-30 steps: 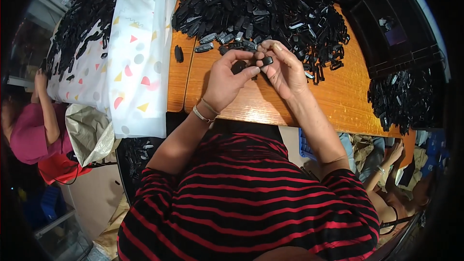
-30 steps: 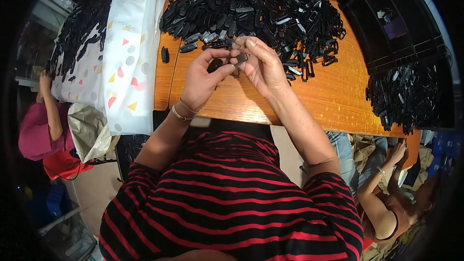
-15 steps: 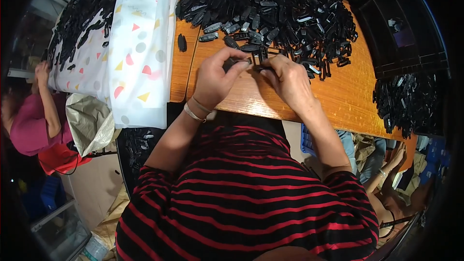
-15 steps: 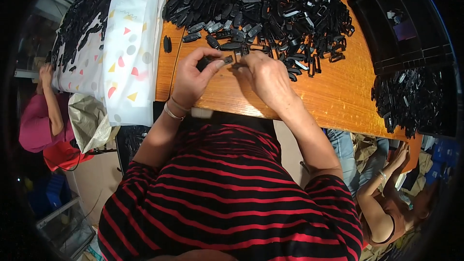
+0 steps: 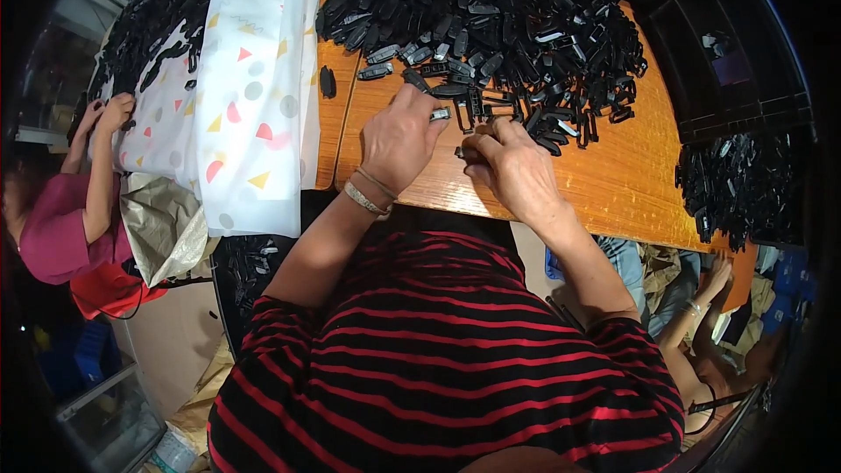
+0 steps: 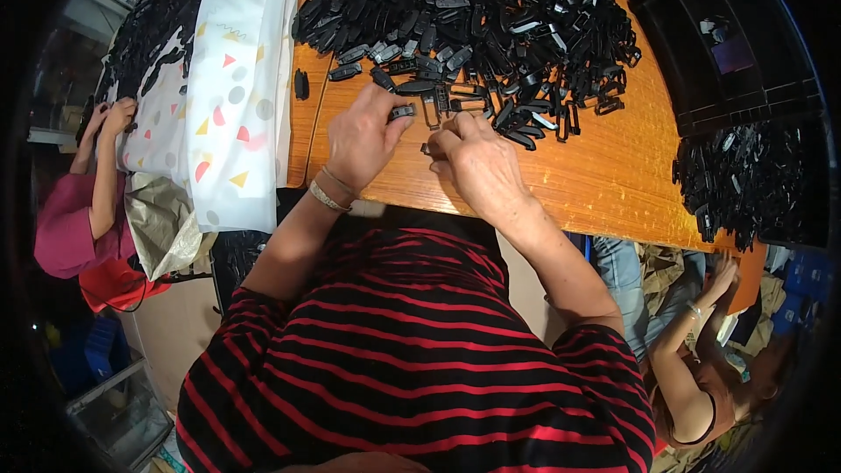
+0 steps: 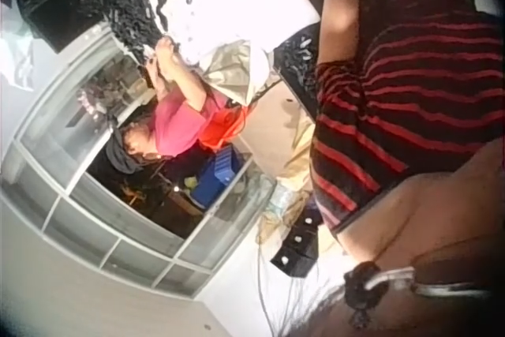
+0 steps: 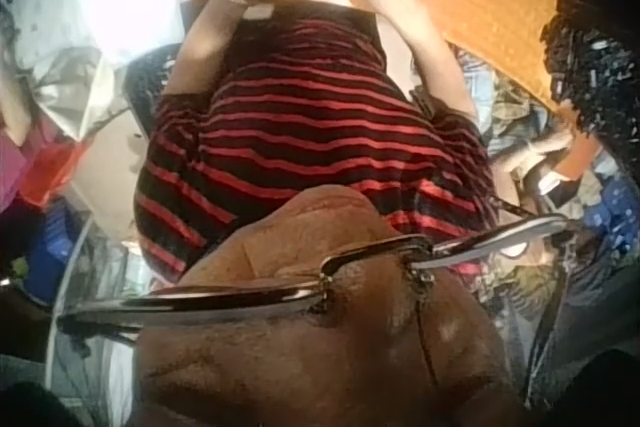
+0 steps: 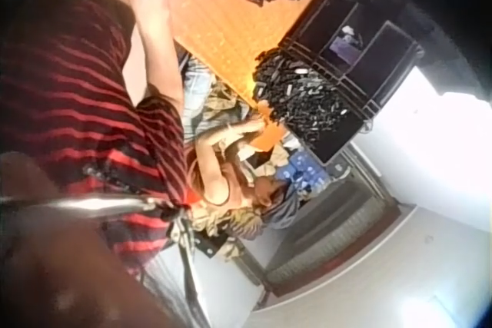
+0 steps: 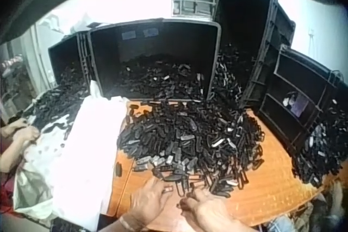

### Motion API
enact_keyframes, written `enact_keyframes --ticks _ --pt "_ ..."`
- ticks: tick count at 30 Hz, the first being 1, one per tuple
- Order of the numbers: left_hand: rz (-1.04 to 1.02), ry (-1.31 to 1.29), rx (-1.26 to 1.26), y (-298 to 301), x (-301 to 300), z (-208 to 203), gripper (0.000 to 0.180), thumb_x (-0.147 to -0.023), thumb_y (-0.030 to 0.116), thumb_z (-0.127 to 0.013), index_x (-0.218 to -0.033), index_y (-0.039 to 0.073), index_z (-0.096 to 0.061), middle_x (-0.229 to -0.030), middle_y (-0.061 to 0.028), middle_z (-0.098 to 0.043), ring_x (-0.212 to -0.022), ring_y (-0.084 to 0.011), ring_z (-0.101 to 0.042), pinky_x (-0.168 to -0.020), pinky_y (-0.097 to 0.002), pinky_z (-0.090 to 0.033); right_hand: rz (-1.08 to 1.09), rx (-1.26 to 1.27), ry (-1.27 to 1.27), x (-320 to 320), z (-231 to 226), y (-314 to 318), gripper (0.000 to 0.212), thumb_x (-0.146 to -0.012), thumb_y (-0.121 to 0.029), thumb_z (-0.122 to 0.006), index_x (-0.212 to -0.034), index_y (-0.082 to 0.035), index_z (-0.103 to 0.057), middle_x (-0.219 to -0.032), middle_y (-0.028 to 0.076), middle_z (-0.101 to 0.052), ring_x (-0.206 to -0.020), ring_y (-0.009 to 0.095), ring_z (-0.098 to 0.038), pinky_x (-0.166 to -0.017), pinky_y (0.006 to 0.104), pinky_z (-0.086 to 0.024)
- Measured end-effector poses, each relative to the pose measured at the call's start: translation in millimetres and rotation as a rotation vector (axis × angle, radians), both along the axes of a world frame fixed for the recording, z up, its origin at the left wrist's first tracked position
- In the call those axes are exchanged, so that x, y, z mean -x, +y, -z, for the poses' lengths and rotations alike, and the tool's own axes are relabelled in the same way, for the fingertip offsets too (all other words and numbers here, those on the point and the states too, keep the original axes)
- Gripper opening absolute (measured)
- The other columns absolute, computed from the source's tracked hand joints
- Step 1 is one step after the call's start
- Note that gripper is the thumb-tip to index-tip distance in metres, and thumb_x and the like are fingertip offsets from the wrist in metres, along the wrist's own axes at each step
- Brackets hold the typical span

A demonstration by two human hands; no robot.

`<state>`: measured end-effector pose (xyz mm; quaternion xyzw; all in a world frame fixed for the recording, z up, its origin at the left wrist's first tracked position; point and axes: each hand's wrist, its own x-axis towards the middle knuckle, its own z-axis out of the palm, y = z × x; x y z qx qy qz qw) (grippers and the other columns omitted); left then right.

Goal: Assembling small black plastic clip components by hand on a wooden table.

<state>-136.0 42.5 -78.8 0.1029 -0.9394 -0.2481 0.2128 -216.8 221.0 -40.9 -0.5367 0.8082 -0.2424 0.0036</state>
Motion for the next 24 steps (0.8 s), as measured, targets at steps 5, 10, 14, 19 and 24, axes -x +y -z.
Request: enact_keyframes --ticks 5,10,14,19,24 --pt "-0.021 0.148 -0.544 0 -5 1 0.019 -0.081 0.003 -0.068 -0.098 0.003 -0.060 -0.088 -0.0078 -0.061 -0.075 -0.0156 -0.062 -0.065 -0.0283 -0.049 0.083 0.038 -0.102 3 -1 -5 0.025 -0.080 -0.012 -0.072 -0.101 -0.001 -0.062 -0.090 0.014 -0.063 -0.081 0.033 -0.063 -0.069 0.0372 -0.052" --pt "-0.031 0.254 -0.626 18 -3 3 0.028 -0.079 0.005 -0.068 -0.104 0.003 -0.057 -0.091 -0.0144 -0.062 -0.084 -0.0268 -0.063 -0.074 -0.0338 -0.050 0.183 0.332 -0.347 -3 6 -35 0.023 -0.085 -0.013 -0.070 -0.099 0.001 -0.056 -0.083 0.017 -0.064 -0.070 0.031 -0.066 -0.059 0.0340 -0.052" --pt "0.094 0.329 -0.881 24 -7 12 0.030 -0.085 0.006 -0.065 -0.112 -0.001 -0.055 -0.092 -0.0069 -0.061 -0.082 -0.0171 -0.062 -0.069 -0.0298 -0.051 0.215 0.441 -0.298 1 17 -42 0.022 -0.084 -0.009 -0.070 -0.097 0.001 -0.055 -0.078 0.012 -0.062 -0.065 0.019 -0.062 -0.058 0.0290 -0.049" --pt "0.176 0.090 -1.511 8 -21 -1 0.023 -0.092 0.008 -0.061 -0.112 0.001 -0.055 -0.089 -0.0027 -0.060 -0.074 -0.0083 -0.060 -0.058 -0.0192 -0.045 0.184 0.476 -0.395 -2 9 -44 0.019 -0.085 -0.007 -0.068 -0.097 0.000 -0.056 -0.077 0.007 -0.060 -0.066 0.012 -0.056 -0.060 0.0263 -0.046" --pt "0.231 0.067 -1.505 -3 -23 -4 0.026 -0.092 0.007 -0.061 -0.116 0.000 -0.055 -0.089 -0.0024 -0.062 -0.071 -0.0060 -0.059 -0.057 -0.0170 -0.042 0.145 0.494 -0.476 -3 5 -50 0.018 -0.088 -0.005 -0.066 -0.101 0.001 -0.058 -0.080 0.004 -0.062 -0.069 0.008 -0.056 -0.062 0.0238 -0.046"
